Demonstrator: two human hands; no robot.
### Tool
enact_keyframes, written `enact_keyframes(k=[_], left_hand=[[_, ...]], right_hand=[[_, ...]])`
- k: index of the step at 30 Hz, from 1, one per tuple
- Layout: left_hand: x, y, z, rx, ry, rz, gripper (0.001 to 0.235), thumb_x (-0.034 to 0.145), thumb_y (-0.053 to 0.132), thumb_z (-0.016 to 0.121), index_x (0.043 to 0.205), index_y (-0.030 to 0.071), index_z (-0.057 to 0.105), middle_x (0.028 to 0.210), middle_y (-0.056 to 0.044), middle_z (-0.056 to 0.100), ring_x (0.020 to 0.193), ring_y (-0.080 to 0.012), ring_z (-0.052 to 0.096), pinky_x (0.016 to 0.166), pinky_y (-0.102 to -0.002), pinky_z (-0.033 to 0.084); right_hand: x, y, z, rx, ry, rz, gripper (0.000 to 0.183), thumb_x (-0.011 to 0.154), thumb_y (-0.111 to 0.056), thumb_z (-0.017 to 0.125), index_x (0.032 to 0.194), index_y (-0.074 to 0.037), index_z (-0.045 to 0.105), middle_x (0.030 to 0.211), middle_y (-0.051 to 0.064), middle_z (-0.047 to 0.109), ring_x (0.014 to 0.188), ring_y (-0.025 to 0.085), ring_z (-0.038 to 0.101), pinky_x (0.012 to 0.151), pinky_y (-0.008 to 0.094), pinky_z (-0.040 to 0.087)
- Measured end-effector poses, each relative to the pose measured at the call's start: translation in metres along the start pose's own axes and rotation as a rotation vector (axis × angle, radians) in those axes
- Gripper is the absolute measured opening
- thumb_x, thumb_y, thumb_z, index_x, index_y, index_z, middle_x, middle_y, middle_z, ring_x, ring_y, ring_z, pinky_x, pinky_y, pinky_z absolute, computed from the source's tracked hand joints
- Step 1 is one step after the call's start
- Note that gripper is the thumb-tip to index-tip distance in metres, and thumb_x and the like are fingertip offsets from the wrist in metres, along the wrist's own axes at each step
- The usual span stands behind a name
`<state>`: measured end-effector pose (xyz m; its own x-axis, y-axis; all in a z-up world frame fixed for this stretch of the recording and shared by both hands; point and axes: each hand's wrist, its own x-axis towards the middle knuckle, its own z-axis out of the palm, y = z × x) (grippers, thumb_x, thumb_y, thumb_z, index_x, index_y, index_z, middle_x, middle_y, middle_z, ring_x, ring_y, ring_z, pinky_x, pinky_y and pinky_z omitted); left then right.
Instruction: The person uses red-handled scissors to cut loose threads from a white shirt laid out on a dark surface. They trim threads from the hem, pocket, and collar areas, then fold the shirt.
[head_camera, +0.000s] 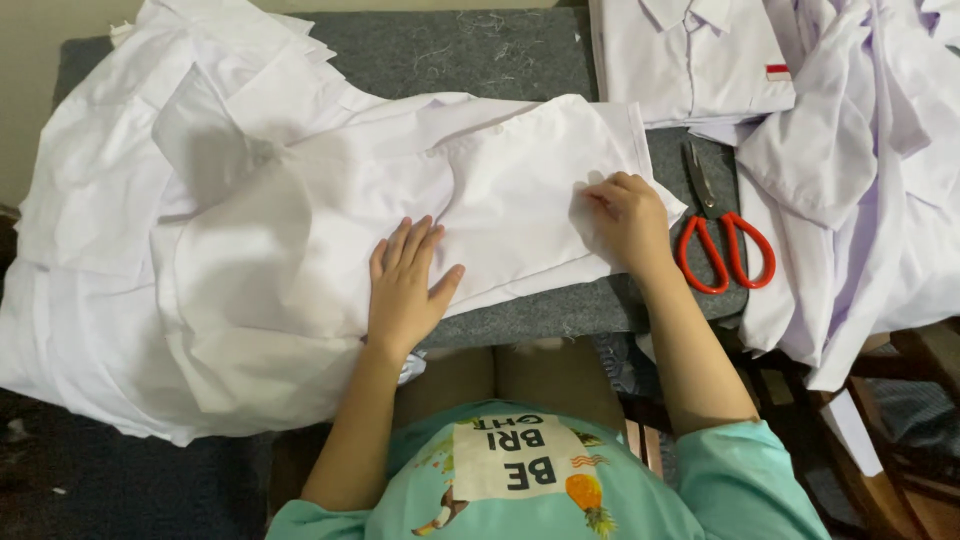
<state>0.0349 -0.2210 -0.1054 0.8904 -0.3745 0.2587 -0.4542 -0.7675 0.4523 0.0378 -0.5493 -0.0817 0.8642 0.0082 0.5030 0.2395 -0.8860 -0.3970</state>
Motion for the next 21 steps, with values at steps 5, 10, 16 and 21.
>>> enact_keyframes(k=[5,10,16,21], left_hand=[[-0.003,-0.006,0.004,-0.021,0.066,0.031,0.053,0.098,0.045,0.065,0.141,0.015,0.057,0.153,-0.007,0.052,0.149,-0.0285,0.038,0.121,-0.053,0.021],[-0.004,-0.01,0.005,-0.022,0.095,0.042,0.05,0.097,0.044,0.067,0.138,0.017,0.06,0.151,-0.006,0.055,0.148,-0.0273,0.041,0.121,-0.053,0.023],[-0.01,0.001,-0.031,-0.398,0.344,0.142,0.014,0.093,0.007,0.071,0.107,0.012,0.075,0.118,-0.006,0.072,0.118,-0.0325,0.067,0.102,-0.047,0.05],[-0.037,0.021,-0.106,-0.324,0.721,0.177,0.011,0.102,-0.004,0.054,0.103,-0.003,0.066,0.108,-0.018,0.068,0.106,-0.035,0.065,0.101,-0.045,0.052]], right_hand=[[0.0,0.041,0.031,-0.2,-0.07,-0.063,0.005,0.089,-0.023,0.081,0.092,-0.018,0.08,0.088,0.003,0.068,0.089,0.026,0.066,0.077,0.039,0.055],[-0.01,0.034,0.017,-0.261,-0.124,-0.014,0.015,0.099,-0.023,0.071,0.098,-0.008,0.07,0.096,0.007,0.065,0.101,0.03,0.064,0.084,0.043,0.053],[-0.034,0.001,-0.113,0.124,-0.519,0.282,0.017,0.095,-0.009,0.061,0.102,0.006,0.064,0.09,0.032,0.066,0.096,0.055,0.064,0.082,0.059,0.049],[-0.056,0.03,-0.169,-0.193,-0.579,0.721,0.051,0.075,-0.038,0.093,0.061,-0.008,0.055,0.057,0.007,0.053,0.058,0.021,0.044,0.056,0.037,0.032]])
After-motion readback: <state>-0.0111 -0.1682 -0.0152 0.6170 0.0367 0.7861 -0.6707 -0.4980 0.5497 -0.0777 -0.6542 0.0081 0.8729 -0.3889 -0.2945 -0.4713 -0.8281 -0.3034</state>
